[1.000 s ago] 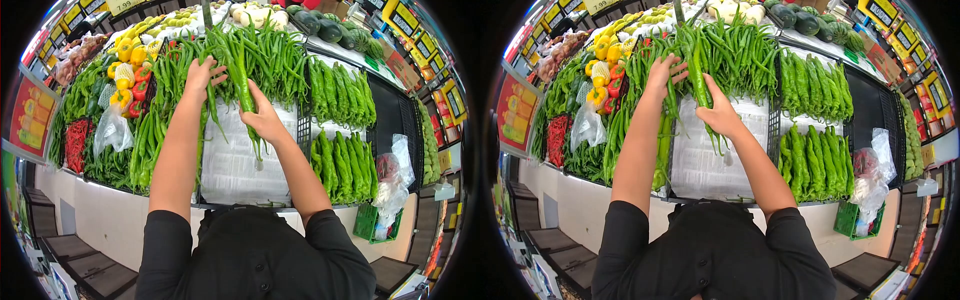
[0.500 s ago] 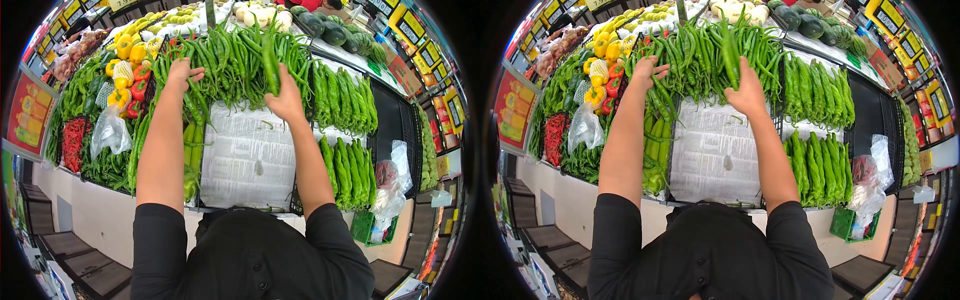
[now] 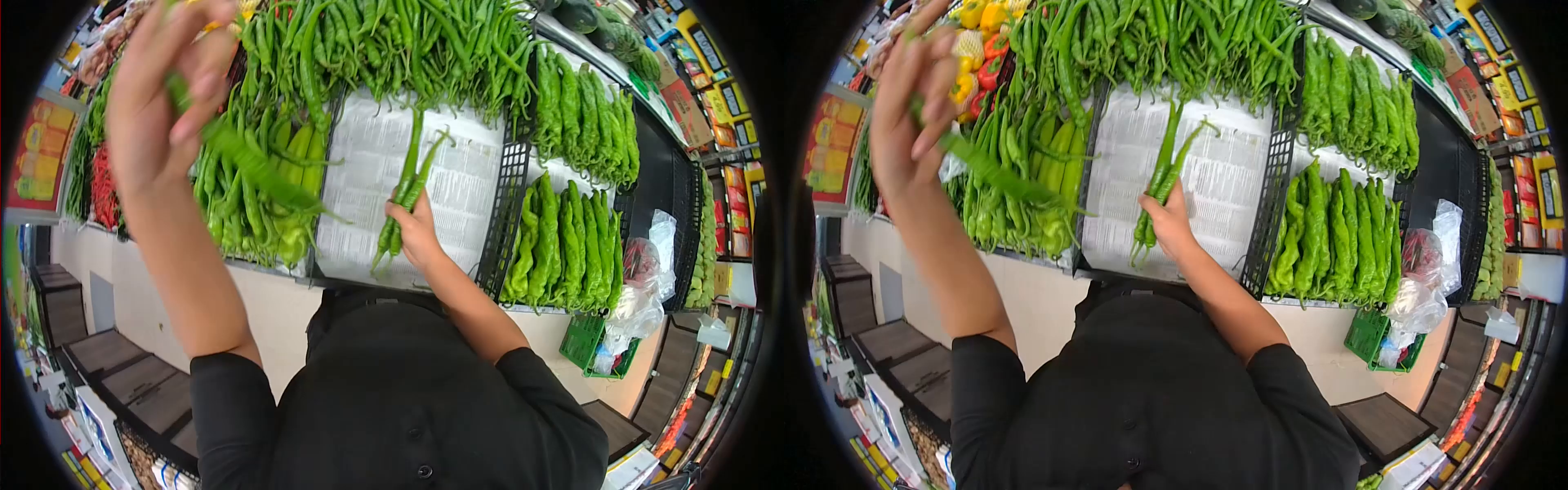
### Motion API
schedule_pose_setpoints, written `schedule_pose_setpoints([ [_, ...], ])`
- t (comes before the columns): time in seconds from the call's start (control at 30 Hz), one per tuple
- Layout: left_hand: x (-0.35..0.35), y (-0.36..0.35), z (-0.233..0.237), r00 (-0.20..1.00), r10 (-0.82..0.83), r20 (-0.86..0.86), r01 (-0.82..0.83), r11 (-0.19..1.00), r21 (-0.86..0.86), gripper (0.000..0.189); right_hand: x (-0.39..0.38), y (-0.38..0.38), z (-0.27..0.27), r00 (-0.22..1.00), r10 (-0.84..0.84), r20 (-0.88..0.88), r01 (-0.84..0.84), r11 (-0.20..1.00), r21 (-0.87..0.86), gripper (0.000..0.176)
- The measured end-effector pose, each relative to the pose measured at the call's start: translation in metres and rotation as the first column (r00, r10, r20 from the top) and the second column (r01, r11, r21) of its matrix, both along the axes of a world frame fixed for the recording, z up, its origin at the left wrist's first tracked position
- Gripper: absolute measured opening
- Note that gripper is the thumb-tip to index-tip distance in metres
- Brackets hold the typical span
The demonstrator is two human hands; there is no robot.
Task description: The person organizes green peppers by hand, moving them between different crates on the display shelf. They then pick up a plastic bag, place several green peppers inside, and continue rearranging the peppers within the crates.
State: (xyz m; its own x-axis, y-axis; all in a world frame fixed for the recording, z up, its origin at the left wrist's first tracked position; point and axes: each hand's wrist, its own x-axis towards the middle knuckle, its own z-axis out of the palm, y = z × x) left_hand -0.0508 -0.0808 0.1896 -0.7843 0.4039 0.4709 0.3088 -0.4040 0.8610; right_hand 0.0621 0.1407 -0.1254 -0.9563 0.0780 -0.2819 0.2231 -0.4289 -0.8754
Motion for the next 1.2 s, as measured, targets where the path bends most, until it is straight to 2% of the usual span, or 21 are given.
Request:
schedule_pose_setpoints([
  [0.03, 0.026, -0.003, 0.006, 0.988, 0.153, -0.014, -0.154, 0.987, -0.049, 0.051, 0.003, -0.01, -0.011, 0.999, 0.029, 0.026, -0.03, 1.0, 0.009, 0.066],
  [0.07, 0.036, -0.022, 0.006, 0.999, 0.032, -0.009, -0.032, 0.999, -0.001, 0.041, 0.002, -0.019, -0.018, 0.997, 0.059, 0.044, -0.06, 0.998, 0.02, 0.065],
  [0.1, 0.057, -0.022, 0.007, 0.971, 0.24, -0.014, -0.241, 0.97, -0.029, 0.046, 0.001, -0.029, -0.021, 0.997, 0.081, 0.018, -0.082, 0.994, 0.07, 0.065],
  [0.17, 0.083, -0.047, -0.002, 0.964, 0.264, -0.012, -0.264, 0.964, -0.018, 0.045, 0.001, -0.047, -0.03, 0.992, 0.126, -0.026, -0.12, 0.978, 0.172, 0.066],
  [0.2, 0.098, -0.053, -0.007, 0.945, 0.327, 0.011, -0.327, 0.944, -0.036, 0.045, -0.006, -0.055, -0.055, 0.977, 0.182, -0.111, -0.144, 0.947, 0.286, 0.067],
  [0.27, 0.126, -0.064, -0.017, 0.891, 0.453, 0.043, -0.449, 0.891, -0.073, 0.045, -0.017, -0.07, -0.061, 0.961, 0.243, -0.129, -0.19, 0.925, 0.328, 0.067],
  [0.33, 0.151, -0.082, -0.03, 0.86, 0.499, 0.109, -0.495, 0.867, -0.058, 0.044, -0.014, -0.082, -0.061, 0.954, 0.264, -0.142, -0.203, 0.918, 0.342, 0.061],
  [0.43, 0.18, -0.106, -0.051, 0.827, 0.53, 0.19, -0.534, 0.845, -0.032, 0.043, -0.002, -0.087, -0.082, 0.948, 0.314, -0.043, -0.261, 0.851, 0.456, 0.056],
  [0.47, 0.186, -0.114, -0.059, 0.819, 0.534, 0.211, -0.543, 0.84, -0.021, 0.043, 0.001, -0.086, -0.083, 0.962, 0.27, -0.031, -0.225, 0.855, 0.468, 0.045],
  [0.57, 0.195, -0.142, -0.085, 0.789, 0.528, 0.314, -0.554, 0.832, -0.007, 0.04, -0.001, -0.078, -0.077, 0.984, 0.177, 0.03, -0.172, 0.885, 0.432, 0.042],
  [0.6, 0.194, -0.148, -0.09, 0.808, 0.481, 0.339, -0.516, 0.856, 0.015, 0.039, -0.004, -0.077, -0.076, 0.989, 0.146, -0.014, -0.116, 0.837, 0.535, 0.044],
  [0.7, 0.196, -0.166, -0.105, 0.817, 0.424, 0.39, -0.474, 0.88, 0.038, 0.038, -0.009, -0.072, -0.081, 0.993, 0.115, -0.007, -0.088, 0.8, 0.593, 0.046],
  [0.73, 0.196, -0.172, -0.11, 0.82, 0.402, 0.407, -0.458, 0.888, 0.046, 0.037, -0.009, -0.071, -0.088, 0.993, 0.054, -0.108, 0.028, 0.769, 0.638, 0.044],
  [0.83, 0.198, -0.186, -0.126, 0.796, 0.408, 0.448, -0.468, 0.884, 0.025, 0.038, -0.004, -0.056, -0.074, 0.999, -0.011, 0.053, -0.019, 0.841, 0.541, 0.044],
  [0.87, 0.2, -0.191, -0.13, 0.794, 0.399, 0.459, -0.461, 0.887, 0.026, 0.038, -0.002, -0.056, -0.061, 0.995, -0.094, 0.036, 0.062, 0.858, 0.511, 0.046],
  [0.97, 0.205, -0.198, -0.135, 0.783, 0.392, 0.483, -0.453, 0.891, 0.011, 0.038, -0.017, -0.037, -0.036, 0.979, -0.177, -0.102, 0.201, 0.744, 0.638, 0.051],
  [1.07, 0.209, -0.205, -0.135, 0.793, 0.371, 0.483, -0.434, 0.901, 0.021, 0.038, -0.034, -0.006, -0.047, 0.981, -0.096, -0.171, 0.192, 0.282, 0.94, 0.054],
  [1.17, 0.213, -0.21, -0.133, 0.799, 0.386, 0.46, -0.449, 0.893, 0.03, 0.038, -0.026, -0.022, -0.049, 0.862, 0.128, -0.491, 0.495, 0.0, 0.869, 0.049],
  [1.2, 0.213, -0.21, -0.133, 0.798, 0.395, 0.455, -0.457, 0.889, 0.031, 0.038, -0.015, -0.039, -0.037, 0.925, 0.158, -0.346, 0.345, 0.036, 0.938, 0.044],
])
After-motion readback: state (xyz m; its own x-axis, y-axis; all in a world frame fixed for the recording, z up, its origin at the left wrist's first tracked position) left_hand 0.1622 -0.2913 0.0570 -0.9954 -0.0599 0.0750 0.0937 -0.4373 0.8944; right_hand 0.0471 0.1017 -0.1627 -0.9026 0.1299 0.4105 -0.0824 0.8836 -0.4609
